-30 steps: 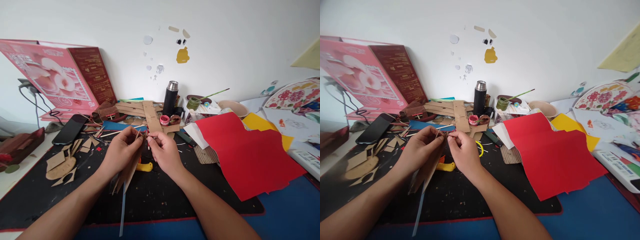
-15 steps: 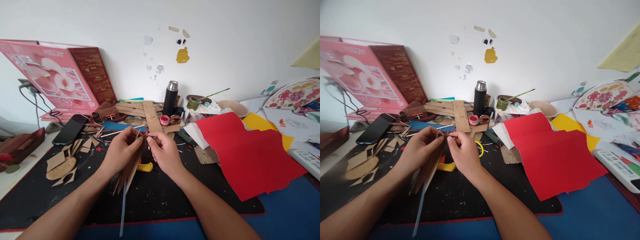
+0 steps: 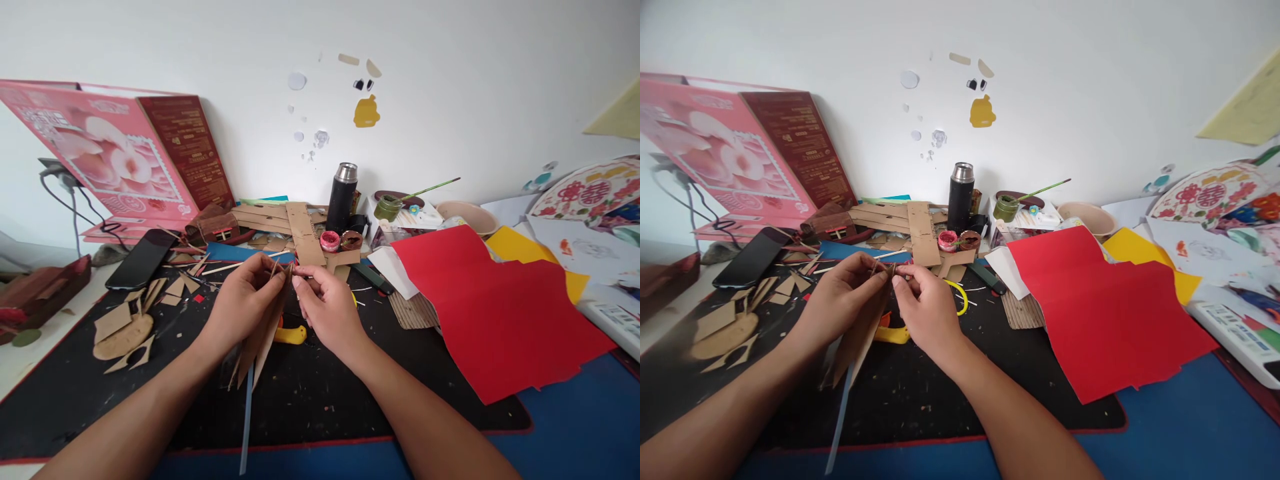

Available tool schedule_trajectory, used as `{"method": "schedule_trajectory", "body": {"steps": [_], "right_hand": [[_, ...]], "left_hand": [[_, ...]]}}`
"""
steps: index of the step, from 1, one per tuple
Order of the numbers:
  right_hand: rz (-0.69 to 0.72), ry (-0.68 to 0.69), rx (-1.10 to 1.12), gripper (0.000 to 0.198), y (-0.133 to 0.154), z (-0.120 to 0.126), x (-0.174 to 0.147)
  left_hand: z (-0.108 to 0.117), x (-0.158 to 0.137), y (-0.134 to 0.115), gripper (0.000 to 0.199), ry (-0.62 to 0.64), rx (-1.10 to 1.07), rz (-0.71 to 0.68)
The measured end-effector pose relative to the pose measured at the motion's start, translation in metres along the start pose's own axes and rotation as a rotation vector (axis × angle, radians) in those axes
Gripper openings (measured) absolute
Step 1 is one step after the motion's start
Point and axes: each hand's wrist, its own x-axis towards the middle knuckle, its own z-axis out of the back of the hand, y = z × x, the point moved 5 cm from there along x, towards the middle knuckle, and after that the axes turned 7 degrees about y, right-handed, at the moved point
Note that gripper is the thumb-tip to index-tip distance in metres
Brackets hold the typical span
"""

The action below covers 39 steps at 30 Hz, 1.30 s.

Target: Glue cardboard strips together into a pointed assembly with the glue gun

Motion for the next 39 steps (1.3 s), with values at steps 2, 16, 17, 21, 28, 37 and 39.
{"method": "schedule_trajectory", "body": {"steps": [2, 16, 17, 21, 28, 37, 39], "right_hand": [[-0.005, 0.008, 0.002, 0.031, 0.0, 0.0, 0.0], [-0.045, 0.047, -0.024, 0.035, -0.006, -0.002, 0.001], [-0.045, 0.045, -0.027, 0.035, -0.007, -0.002, 0.001], [-0.043, 0.051, -0.04, 0.037, -0.005, -0.002, 0.001], [-0.023, 0.073, -0.053, 0.038, -0.001, -0.003, 0.001], [-0.043, 0.081, -0.012, 0.038, 0.001, -0.002, 0.001], [-0.036, 0.084, -0.001, 0.038, 0.001, -0.002, 0.0]], "left_hand": [[0.0, 0.001, 0.001, 0.022, -0.002, -0.015, 0.002], [-0.001, 0.004, 0.006, 0.027, 0.007, -0.129, 0.035], [-0.002, 0.005, 0.007, 0.028, 0.009, -0.151, 0.039], [-0.002, 0.006, 0.011, 0.03, 0.01, -0.223, 0.054], [-0.002, 0.004, 0.012, 0.033, -0.011, -0.3, 0.058], [-0.002, 0.003, 0.01, 0.032, -0.018, -0.297, 0.057], [-0.001, 0.003, 0.009, 0.032, -0.019, -0.298, 0.047]]}}
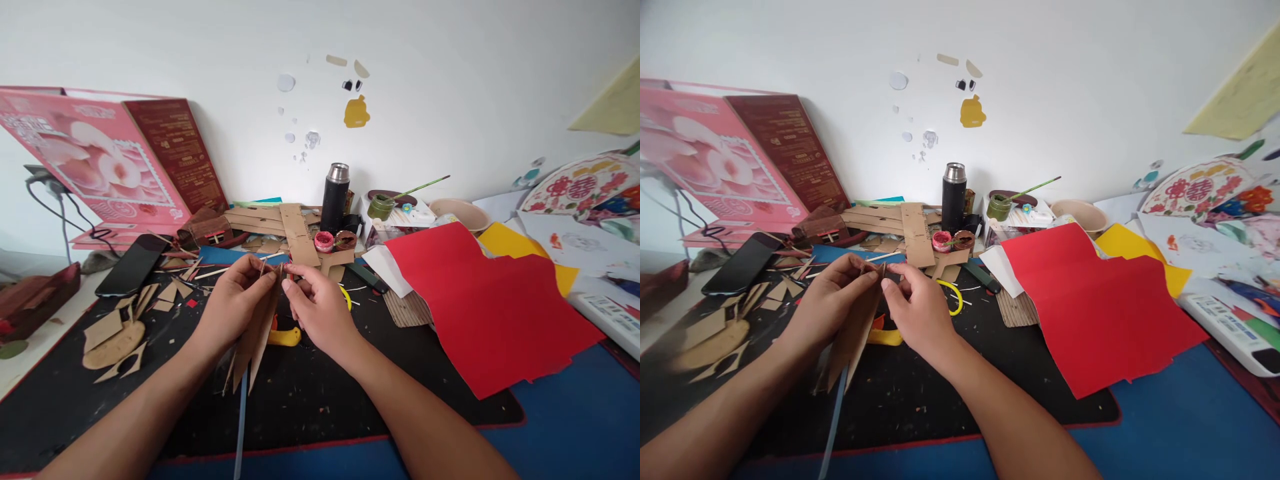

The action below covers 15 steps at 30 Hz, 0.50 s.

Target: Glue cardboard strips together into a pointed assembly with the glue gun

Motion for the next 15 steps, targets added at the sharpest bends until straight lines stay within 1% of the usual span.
{"method": "schedule_trajectory", "body": {"steps": [15], "right_hand": [[0.015, 0.018, 0.049, 0.039, 0.0007, -0.0013, -0.0005]], "left_hand": [[-0.0021, -0.0017, -0.003, 0.03, 0.012, 0.008, -0.003]]}}
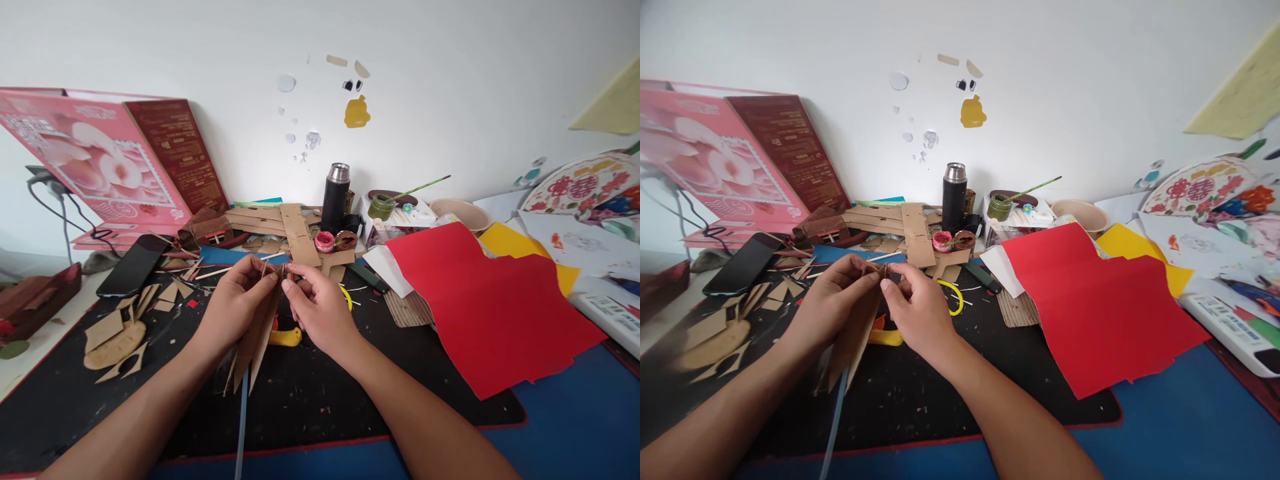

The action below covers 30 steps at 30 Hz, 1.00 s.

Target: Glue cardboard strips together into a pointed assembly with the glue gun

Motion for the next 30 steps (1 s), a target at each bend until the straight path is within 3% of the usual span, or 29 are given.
{"method": "schedule_trajectory", "body": {"steps": [30], "right_hand": [[0.002, 0.002, -0.012, 0.038, 0.0, -0.0008, -0.0002]], "left_hand": [[-0.0029, -0.0015, -0.0024, 0.034, -0.018, -0.054, 0.02]]}}
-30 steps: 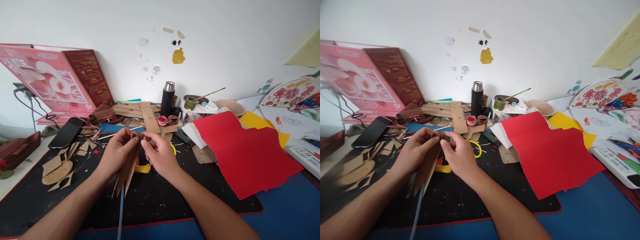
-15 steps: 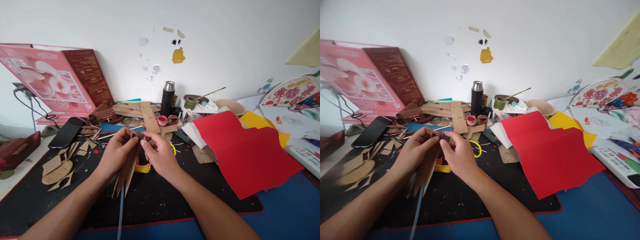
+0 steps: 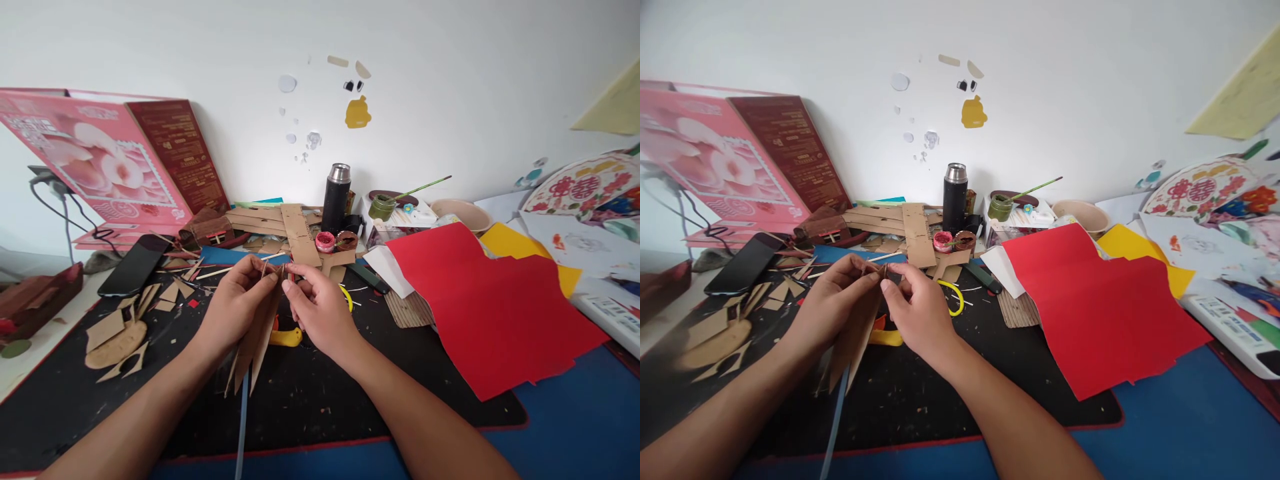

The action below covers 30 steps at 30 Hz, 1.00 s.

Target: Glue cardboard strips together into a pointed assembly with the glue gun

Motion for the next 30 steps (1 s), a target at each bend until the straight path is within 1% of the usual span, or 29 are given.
{"method": "schedule_trajectory", "body": {"steps": [10, 21, 30], "right_hand": [[-0.006, -0.005, -0.014, 0.039, 0.001, 0.0, 0.0], [-0.001, -0.019, -0.079, 0.039, 0.004, 0.002, 0.0], [0.014, -0.015, -0.111, 0.04, 0.004, 0.0, -0.001]], "left_hand": [[0.0, 0.0, 0.003, 0.033, 0.011, -0.027, -0.008], [-0.001, 0.0, 0.01, 0.038, 0.04, -0.181, 0.091], [0.0, 0.002, 0.012, 0.039, 0.03, -0.199, 0.098]]}}
